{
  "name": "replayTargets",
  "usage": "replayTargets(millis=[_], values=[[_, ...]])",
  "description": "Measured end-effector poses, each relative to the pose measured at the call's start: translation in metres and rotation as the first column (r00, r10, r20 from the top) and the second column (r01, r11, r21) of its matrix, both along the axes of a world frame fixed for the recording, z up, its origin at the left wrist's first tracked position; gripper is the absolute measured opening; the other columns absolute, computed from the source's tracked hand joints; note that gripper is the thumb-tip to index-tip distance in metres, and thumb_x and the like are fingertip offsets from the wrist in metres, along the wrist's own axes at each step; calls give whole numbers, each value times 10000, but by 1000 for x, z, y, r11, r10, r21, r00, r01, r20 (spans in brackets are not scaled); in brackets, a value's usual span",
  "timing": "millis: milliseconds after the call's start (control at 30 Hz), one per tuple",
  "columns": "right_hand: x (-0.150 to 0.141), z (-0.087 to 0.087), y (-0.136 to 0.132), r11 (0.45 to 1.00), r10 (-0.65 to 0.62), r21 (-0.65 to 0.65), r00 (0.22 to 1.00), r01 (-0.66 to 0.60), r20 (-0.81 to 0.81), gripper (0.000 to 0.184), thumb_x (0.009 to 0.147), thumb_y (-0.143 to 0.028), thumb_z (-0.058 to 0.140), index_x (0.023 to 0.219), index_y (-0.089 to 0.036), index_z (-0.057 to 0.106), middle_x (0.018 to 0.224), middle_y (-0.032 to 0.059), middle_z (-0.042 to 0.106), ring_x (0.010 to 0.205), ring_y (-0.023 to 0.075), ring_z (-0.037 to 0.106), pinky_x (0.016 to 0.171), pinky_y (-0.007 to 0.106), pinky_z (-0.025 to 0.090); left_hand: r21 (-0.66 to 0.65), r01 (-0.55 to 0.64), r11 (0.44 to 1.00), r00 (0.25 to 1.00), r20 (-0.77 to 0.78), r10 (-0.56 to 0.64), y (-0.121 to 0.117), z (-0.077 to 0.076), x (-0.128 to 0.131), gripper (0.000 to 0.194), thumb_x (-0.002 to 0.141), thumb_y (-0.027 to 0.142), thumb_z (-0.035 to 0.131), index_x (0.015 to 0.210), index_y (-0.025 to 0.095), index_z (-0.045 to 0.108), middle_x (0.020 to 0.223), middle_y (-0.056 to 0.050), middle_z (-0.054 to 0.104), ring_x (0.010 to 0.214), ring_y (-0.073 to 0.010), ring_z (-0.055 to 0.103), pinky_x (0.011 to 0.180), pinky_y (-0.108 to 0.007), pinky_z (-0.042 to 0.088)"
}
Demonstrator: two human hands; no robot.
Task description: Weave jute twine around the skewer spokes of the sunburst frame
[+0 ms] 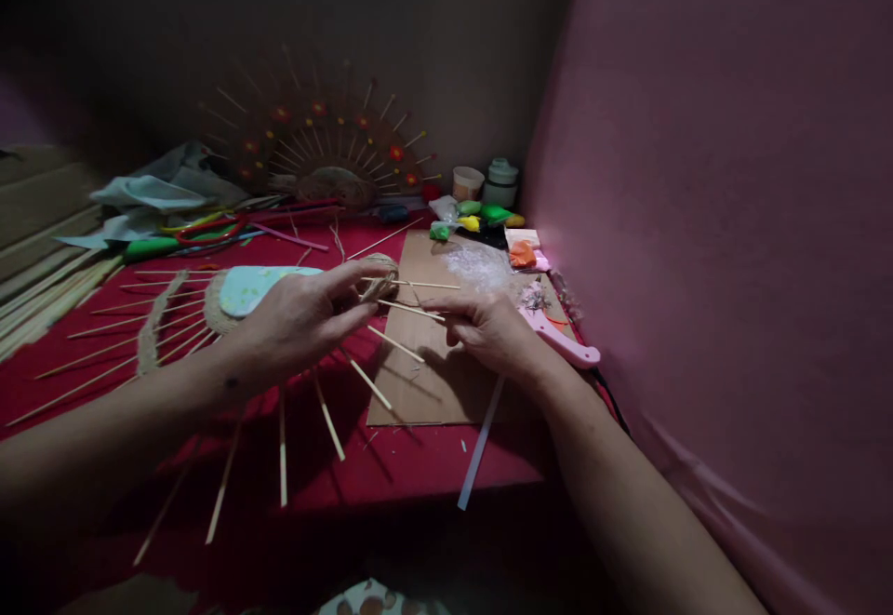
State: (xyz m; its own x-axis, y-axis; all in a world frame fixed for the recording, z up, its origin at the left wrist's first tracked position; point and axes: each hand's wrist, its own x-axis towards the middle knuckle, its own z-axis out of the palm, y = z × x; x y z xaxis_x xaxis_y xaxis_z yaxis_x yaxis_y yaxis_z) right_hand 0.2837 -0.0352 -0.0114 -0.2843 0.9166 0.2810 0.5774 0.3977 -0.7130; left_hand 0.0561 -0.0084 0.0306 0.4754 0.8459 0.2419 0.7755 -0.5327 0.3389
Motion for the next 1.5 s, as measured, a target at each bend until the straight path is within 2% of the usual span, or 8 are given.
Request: replayTargets(millis=[100, 333, 733, 1000, 1133, 1267, 1400, 1500], values=[[-15, -8, 6, 991, 31, 126, 998, -38, 57, 367, 865, -191, 538, 1203, -263, 664, 1088, 50, 725, 847, 170, 682, 736, 292, 528, -13, 17, 1000, 999, 48, -16, -2, 3, -1, 435, 833, 286, 529, 1266, 241, 556, 732, -3, 650, 602, -136, 550, 585, -241, 373], [-44, -21, 16, 902, 31, 355, 857, -246, 515, 281, 956, -211, 410, 1090, -191, 657, 904, 62, 724, 787, 167, 639, 713, 281, 476, -28, 61, 998, 998, 19, -61, -10, 5, -1, 456, 854, 339, 513, 1295, 229, 542, 823, -40, 695, 664, -170, 612, 591, -260, 402], [-39, -19, 9, 885, 141, 286, 797, -367, 587, 251, 944, -214, 440, 1020, -249, 676, 990, 34, 708, 893, 170, 629, 796, 290, 446, 21, 38, 999, 982, -186, -34, -8, 4, -1, 284, 864, 410, 505, 980, 290, 735, 705, -38, 705, 645, -197, 636, 549, -279, 345], [-10, -5, 44, 929, -245, 343, 928, 142, 280, 236, 845, -161, 520, 964, -184, 723, 922, 91, 734, 862, 207, 657, 800, 338, 466, 30, 25, 999, 965, -260, -16, -36, -4, -13, 295, 883, 393, 456, 1040, 329, 696, 730, -38, 699, 633, -214, 612, 556, -296, 306], [-14, 11, 70, 959, -269, 62, 959, 275, -91, 174, 849, -232, 560, 924, -158, 698, 810, 50, 697, 771, 173, 642, 734, 301, 486, 54, 38, 998, 949, -314, -19, -43, -7, -13, 298, 885, 387, 440, 1025, 323, 695, 742, -49, 692, 662, -228, 614, 548, -302, 289], [-38, 18, 84, 922, -293, -313, 939, 227, -183, 249, 914, -354, 497, 910, -134, 612, 623, 31, 612, 561, 170, 619, 578, 306, 512, 60, 60, 996, 951, -308, -39, -47, -8, -14, 270, 871, 353, 457, 987, 312, 697, 734, -46, 691, 669, -222, 616, 547, -297, 305], [-60, 20, 93, 724, -272, -688, 899, -43, -342, 409, 972, -486, 300, 1062, -138, 495, 613, 82, 632, 536, 216, 652, 532, 348, 542, 66, 126, 990, 961, -255, -105, -55, -13, -18, 245, 870, 319, 451, 952, 298, 681, 667, -27, 688, 580, -193, 588, 505, -277, 271], [-71, 24, 108, 606, -321, -757, 796, -244, -514, 449, 973, -509, 232, 1136, -141, 431, 746, 145, 668, 675, 247, 696, 610, 388, 566, 86, 171, 982, 963, -223, -148, -60, -18, -20, 202, 862, 278, 462, 847, 260, 662, 585, -12, 661, 480, -158, 533, 476, -266, 219]])
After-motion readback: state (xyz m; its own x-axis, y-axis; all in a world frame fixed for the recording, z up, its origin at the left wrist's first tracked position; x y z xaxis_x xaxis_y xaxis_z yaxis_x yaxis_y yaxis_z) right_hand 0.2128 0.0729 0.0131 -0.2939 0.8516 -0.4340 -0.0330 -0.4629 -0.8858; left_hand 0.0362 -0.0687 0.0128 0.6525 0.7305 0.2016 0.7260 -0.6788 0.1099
